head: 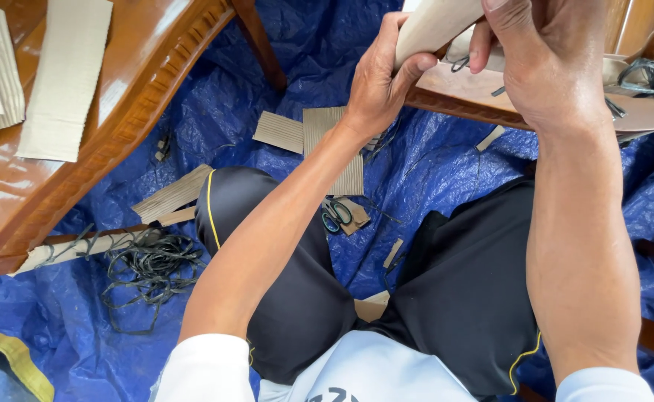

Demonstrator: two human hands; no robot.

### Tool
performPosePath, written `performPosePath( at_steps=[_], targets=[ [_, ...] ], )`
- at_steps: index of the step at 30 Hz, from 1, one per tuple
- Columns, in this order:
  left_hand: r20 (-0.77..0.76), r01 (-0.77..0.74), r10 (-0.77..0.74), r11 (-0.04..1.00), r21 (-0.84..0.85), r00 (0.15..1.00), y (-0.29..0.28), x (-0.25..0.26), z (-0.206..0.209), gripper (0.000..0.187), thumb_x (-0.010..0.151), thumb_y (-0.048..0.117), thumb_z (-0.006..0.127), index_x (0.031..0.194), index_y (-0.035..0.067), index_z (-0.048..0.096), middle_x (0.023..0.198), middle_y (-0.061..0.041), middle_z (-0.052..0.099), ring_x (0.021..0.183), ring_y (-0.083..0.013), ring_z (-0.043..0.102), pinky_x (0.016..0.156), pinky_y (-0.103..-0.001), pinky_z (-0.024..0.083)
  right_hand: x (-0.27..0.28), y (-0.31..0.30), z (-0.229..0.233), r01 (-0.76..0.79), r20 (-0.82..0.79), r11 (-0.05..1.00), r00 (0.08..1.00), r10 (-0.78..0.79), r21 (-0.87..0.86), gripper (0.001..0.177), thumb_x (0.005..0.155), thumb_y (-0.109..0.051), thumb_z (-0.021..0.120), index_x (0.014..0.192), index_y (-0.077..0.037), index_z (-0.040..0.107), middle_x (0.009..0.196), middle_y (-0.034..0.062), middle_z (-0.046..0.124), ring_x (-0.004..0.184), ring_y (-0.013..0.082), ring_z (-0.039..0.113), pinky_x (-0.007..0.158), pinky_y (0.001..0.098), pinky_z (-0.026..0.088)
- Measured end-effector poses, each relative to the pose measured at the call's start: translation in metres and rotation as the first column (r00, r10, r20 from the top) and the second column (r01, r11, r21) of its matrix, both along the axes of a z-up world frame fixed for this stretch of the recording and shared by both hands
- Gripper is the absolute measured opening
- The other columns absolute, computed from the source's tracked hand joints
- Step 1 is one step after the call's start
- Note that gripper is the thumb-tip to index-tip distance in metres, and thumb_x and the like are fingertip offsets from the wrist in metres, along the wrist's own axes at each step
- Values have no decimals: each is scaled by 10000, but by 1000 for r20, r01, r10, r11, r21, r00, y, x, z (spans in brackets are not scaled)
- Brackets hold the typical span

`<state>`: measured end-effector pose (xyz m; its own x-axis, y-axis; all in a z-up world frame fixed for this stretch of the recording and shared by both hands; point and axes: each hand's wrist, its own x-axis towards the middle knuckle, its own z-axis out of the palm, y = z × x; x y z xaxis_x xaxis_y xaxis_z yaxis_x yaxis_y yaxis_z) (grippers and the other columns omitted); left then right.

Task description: Wrap furniture legs with corrugated cardboard and secure them with plastic ties.

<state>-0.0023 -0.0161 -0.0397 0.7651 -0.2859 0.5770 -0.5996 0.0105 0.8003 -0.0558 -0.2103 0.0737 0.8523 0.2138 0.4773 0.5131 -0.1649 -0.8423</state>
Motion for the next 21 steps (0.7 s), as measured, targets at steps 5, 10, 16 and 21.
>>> performPosePath(
  at_steps=[5, 10, 16, 21],
  targets=[
    [-12, -14, 14, 1000, 9, 1000, 2, -1, -4, 445, 1098, 412, 623, 1417, 147, 462, 1228, -89, 691, 1094, -222, 725, 925, -341, 587, 1, -7, -10, -33, 64, 998, 997, 36, -47, 205, 1258, -143, 485, 1223, 28, 591, 999, 79, 595, 775, 177, 665, 669, 272, 566],
    [-16, -3, 3, 1000, 18, 1000, 2, 0, -7, 448, 1116, 402, 624, 1438, 149, 441, 1196, -94, 680, 1078, -229, 725, 925, -336, 594, -3, -1, -6, 52, 13, 996, 999, -51, -76, 217, 1273, -91, 503, 1156, 38, 632, 954, 104, 636, 755, 195, 678, 628, 281, 511],
    [129, 32, -29, 999, -19, 991, 5, -3, 17, 455, 1141, 380, 527, 1476, 105, 391, 1318, -132, 601, 1201, -288, 643, 1001, -382, 549, -5, -8, -17, 59, 59, 990, 997, -51, -129, 248, 1276, -44, 437, 1147, 64, 619, 941, 123, 641, 815, 205, 701, 696, 287, 537],
    [220, 0, -2, 1000, 8, 976, -12, 8, 16, 133, 1163, 225, 562, 1222, 110, 591, 1023, -55, 652, 888, -195, 664, 809, -348, 535, -9, -7, -17, 6, 90, 992, 996, 5, -128, 258, 1277, -31, 411, 1148, 83, 603, 1102, 175, 721, 811, 211, 652, 684, 281, 510]
  ],
)
